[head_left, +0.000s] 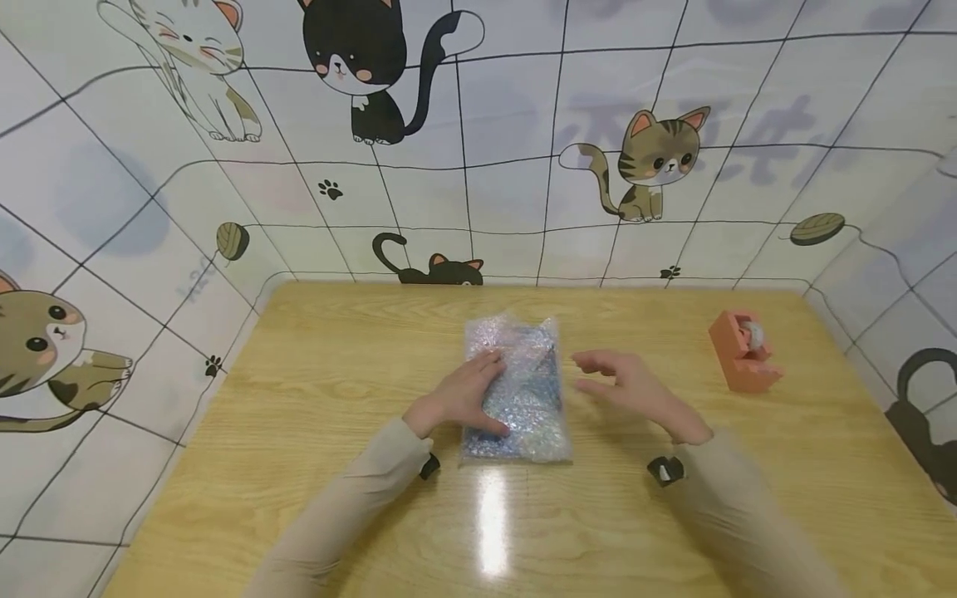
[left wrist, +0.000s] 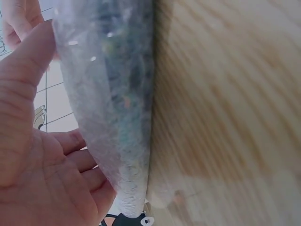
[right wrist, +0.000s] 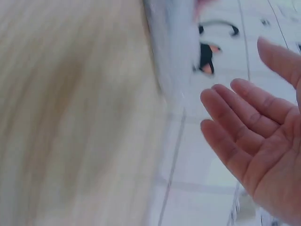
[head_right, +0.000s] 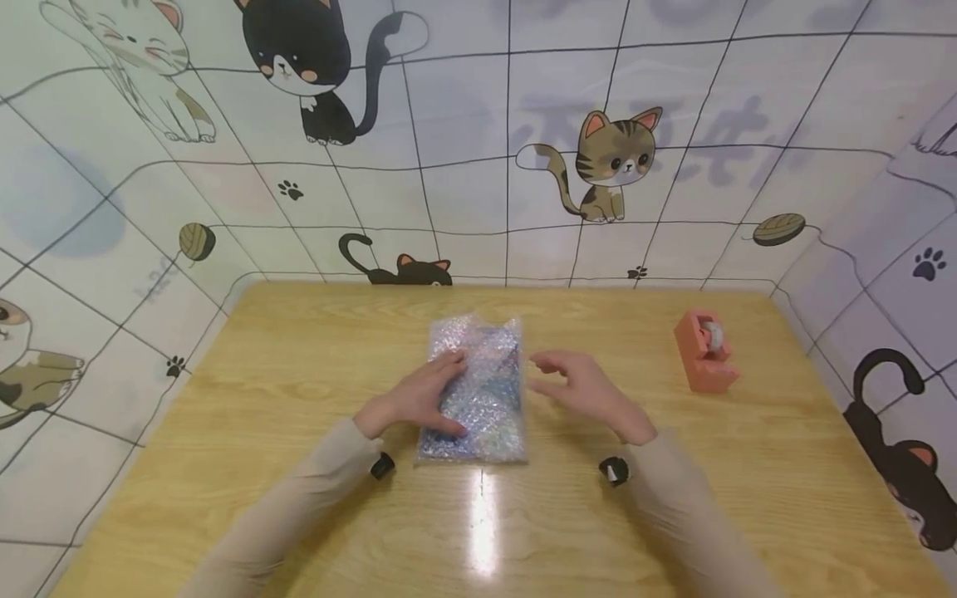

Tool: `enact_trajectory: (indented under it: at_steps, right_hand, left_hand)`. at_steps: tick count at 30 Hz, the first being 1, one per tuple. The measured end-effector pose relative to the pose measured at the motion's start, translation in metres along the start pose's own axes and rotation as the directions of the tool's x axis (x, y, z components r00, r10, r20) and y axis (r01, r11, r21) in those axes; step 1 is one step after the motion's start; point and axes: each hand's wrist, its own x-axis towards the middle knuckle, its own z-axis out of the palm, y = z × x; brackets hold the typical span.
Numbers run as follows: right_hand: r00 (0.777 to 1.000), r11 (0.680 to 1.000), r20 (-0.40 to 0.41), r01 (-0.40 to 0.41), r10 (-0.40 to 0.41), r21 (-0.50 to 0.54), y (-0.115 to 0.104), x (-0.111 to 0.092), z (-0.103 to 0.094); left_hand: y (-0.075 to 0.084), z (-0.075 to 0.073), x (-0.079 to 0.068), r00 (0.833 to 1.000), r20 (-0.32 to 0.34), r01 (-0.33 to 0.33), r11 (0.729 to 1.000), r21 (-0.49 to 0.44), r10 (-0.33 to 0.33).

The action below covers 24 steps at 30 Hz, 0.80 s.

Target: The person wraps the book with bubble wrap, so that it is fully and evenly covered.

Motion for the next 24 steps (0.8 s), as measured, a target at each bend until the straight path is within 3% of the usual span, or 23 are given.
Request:
enact_trajectory:
  at_steps: [3,5,8,11,15,17,19,24]
  right_hand:
    - [0.987,0.995,-0.131,-0.099,0.094,-0.031,0.005,-0.013,-0.022]
    - [0.961,0.985,-0.244,-0.155,0.133,-0.073,0.011,-0.022,-0.037]
    - [0.887,0.959,-0.427,-0.252,0.175,-0.130,0.024,-0.037,-0.061]
    - [0.794,0.897,-0.540,-0.417,0.280,-0.148,0.041,-0.053,-0.082]
    - [0.694,0.787,-0.568,-0.604,0.443,-0.125,0.065,-0.073,-0.104]
    - [0.663,0.749,-0.560,-0.654,0.496,-0.111,0.075,-0.081,-0.112]
    - [0.652,0.718,-0.537,-0.686,0.536,-0.117,0.083,-0.089,-0.118]
    - [0.673,0.690,-0.404,-0.712,0.619,-0.129,0.089,-0.097,-0.131]
  left_hand:
    - [-0.001,-0.001,-0.002,1.000,0.005,0.006,1.000,-0.001,-0.006]
    - [-0.001,-0.001,-0.002,1.000,0.007,0.007,1.000,0.001,-0.007]
    - [-0.002,-0.001,-0.002,1.000,0.006,0.010,1.000,0.000,-0.010]
    - [-0.002,-0.001,-0.001,1.000,0.006,0.013,1.000,0.000,-0.013]
    - [-0.002,-0.001,-0.001,1.000,0.013,0.020,1.000,0.005,-0.020]
    - [-0.001,-0.001,-0.001,1.000,0.018,0.024,1.000,0.008,-0.025]
    - [-0.001,-0.001,-0.001,0.999,0.021,0.027,1.000,0.010,-0.027]
    - [-0.001,-0.001,-0.001,0.999,0.020,0.026,1.000,0.008,-0.026]
